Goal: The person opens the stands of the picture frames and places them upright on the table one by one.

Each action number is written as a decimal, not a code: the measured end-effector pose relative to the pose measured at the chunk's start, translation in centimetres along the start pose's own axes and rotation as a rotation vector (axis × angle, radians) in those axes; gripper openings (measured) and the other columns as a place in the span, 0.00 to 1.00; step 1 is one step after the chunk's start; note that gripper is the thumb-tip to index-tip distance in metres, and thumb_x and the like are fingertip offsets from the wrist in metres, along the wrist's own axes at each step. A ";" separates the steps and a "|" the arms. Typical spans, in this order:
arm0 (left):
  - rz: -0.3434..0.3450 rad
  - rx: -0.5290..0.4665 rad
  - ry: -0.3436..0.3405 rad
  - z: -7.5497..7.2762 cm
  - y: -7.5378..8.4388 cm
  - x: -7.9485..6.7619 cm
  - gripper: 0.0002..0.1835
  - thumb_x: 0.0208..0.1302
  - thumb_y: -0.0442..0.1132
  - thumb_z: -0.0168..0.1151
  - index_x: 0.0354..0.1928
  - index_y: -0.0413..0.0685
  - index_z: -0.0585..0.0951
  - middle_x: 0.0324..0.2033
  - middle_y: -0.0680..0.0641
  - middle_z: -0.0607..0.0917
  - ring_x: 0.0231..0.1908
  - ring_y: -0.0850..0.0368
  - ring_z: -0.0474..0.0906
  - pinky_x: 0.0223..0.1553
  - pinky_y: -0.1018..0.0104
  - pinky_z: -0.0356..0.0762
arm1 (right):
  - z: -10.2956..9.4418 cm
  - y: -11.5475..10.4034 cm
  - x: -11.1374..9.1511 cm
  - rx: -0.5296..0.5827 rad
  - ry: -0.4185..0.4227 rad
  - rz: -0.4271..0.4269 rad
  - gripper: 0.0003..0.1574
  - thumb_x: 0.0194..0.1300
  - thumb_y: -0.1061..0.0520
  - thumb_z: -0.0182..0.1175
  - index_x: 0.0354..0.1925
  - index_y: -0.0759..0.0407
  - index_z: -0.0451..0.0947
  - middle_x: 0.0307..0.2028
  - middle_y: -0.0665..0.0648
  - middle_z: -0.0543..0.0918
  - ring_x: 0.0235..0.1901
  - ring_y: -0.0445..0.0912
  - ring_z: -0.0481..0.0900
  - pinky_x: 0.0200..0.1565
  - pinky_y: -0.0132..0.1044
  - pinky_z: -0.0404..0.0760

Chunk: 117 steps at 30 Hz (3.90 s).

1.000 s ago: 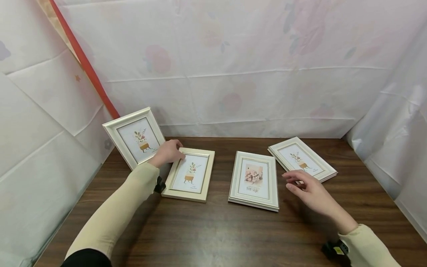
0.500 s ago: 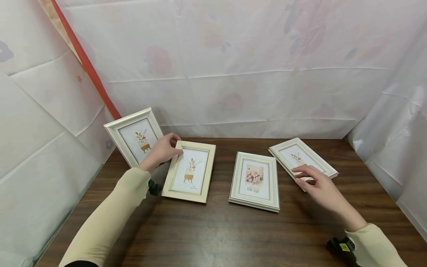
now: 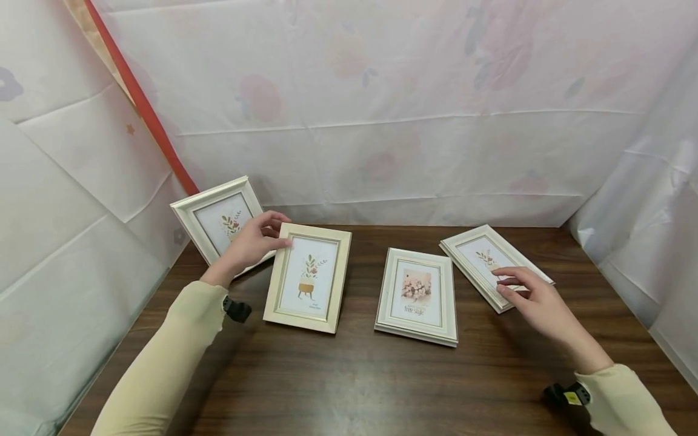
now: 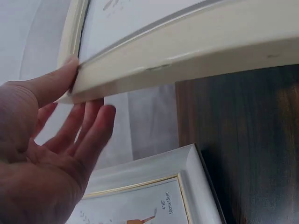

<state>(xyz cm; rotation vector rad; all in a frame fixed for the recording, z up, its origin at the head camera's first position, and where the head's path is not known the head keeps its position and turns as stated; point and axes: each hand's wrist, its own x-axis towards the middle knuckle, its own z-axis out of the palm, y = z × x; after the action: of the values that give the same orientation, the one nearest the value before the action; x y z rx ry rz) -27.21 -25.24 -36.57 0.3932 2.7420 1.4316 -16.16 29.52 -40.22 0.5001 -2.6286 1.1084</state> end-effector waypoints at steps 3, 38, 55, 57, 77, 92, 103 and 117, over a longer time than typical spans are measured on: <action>0.019 -0.080 -0.013 -0.2 -0.1 -0.3 0.20 0.66 0.36 0.68 0.58 0.47 0.76 0.48 0.38 0.78 0.42 0.48 0.80 0.42 0.55 0.82 | -0.3 0.1 0.0 -0.005 0.004 0.024 0.18 0.69 0.65 0.62 0.56 0.63 0.79 0.52 0.61 0.81 0.46 0.32 0.77 0.42 0.19 0.73; 0.214 -0.655 0.114 0.2 1.2 -2.8 0.11 0.70 0.29 0.59 0.48 0.49 0.85 0.38 0.49 0.85 0.39 0.59 0.84 0.36 0.65 0.84 | 0.1 0.5 -0.5 -0.005 -0.003 -0.001 0.18 0.67 0.67 0.63 0.55 0.64 0.79 0.53 0.61 0.80 0.46 0.33 0.79 0.42 0.19 0.75; 0.377 -0.963 -0.007 1.9 2.9 -2.5 0.10 0.68 0.31 0.62 0.46 0.51 0.85 0.43 0.48 0.83 0.39 0.58 0.83 0.34 0.68 0.83 | 3.4 -4.7 -0.3 0.053 -0.157 -0.216 0.20 0.64 0.68 0.65 0.53 0.54 0.78 0.51 0.53 0.81 0.40 0.44 0.83 0.40 0.33 0.82; 0.396 -0.994 -0.024 2.2 3.0 -2.5 0.10 0.69 0.31 0.61 0.47 0.51 0.85 0.44 0.48 0.83 0.40 0.58 0.83 0.35 0.67 0.83 | 3.6 -5.0 -0.4 0.062 -0.172 -0.234 0.22 0.63 0.69 0.65 0.53 0.54 0.78 0.50 0.53 0.80 0.39 0.42 0.83 0.40 0.33 0.82; 0.571 -1.329 -0.313 4.3 4.2 -1.6 0.11 0.73 0.25 0.50 0.47 0.41 0.82 0.48 0.41 0.80 0.45 0.47 0.82 0.51 0.50 0.81 | 6.5 -7.6 -2.7 0.094 -0.272 -0.287 0.19 0.63 0.66 0.67 0.53 0.55 0.79 0.50 0.46 0.78 0.39 0.40 0.79 0.36 0.36 0.81; 0.622 -1.273 -0.343 6.1 5.8 -1.5 0.11 0.72 0.29 0.53 0.47 0.45 0.83 0.47 0.41 0.81 0.44 0.49 0.84 0.48 0.52 0.82 | 7.7 -8.7 -3.1 0.045 -0.335 -0.366 0.18 0.65 0.62 0.67 0.52 0.52 0.79 0.52 0.44 0.77 0.49 0.40 0.77 0.47 0.37 0.78; 0.645 -1.257 -0.395 7.5 6.9 -1.4 0.11 0.71 0.29 0.55 0.48 0.47 0.84 0.48 0.41 0.81 0.44 0.49 0.83 0.49 0.52 0.81 | 9.7 -10.6 -2.0 0.143 -0.322 -0.419 0.23 0.66 0.63 0.65 0.56 0.47 0.76 0.49 0.47 0.79 0.46 0.43 0.79 0.45 0.39 0.80; 0.654 -1.251 -0.460 9.0 8.1 -1.2 0.10 0.71 0.30 0.55 0.47 0.49 0.83 0.48 0.43 0.80 0.45 0.50 0.82 0.49 0.53 0.81 | 12.8 -12.9 0.7 0.379 -0.205 -0.431 0.31 0.65 0.69 0.63 0.65 0.59 0.72 0.55 0.54 0.81 0.50 0.50 0.82 0.46 0.42 0.84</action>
<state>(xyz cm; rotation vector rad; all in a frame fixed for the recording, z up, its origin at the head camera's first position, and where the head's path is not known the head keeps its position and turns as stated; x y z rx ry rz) -23.08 -13.85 -35.28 1.2921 1.0084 2.3747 -12.78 11.62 -40.38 1.2480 -2.2936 1.4622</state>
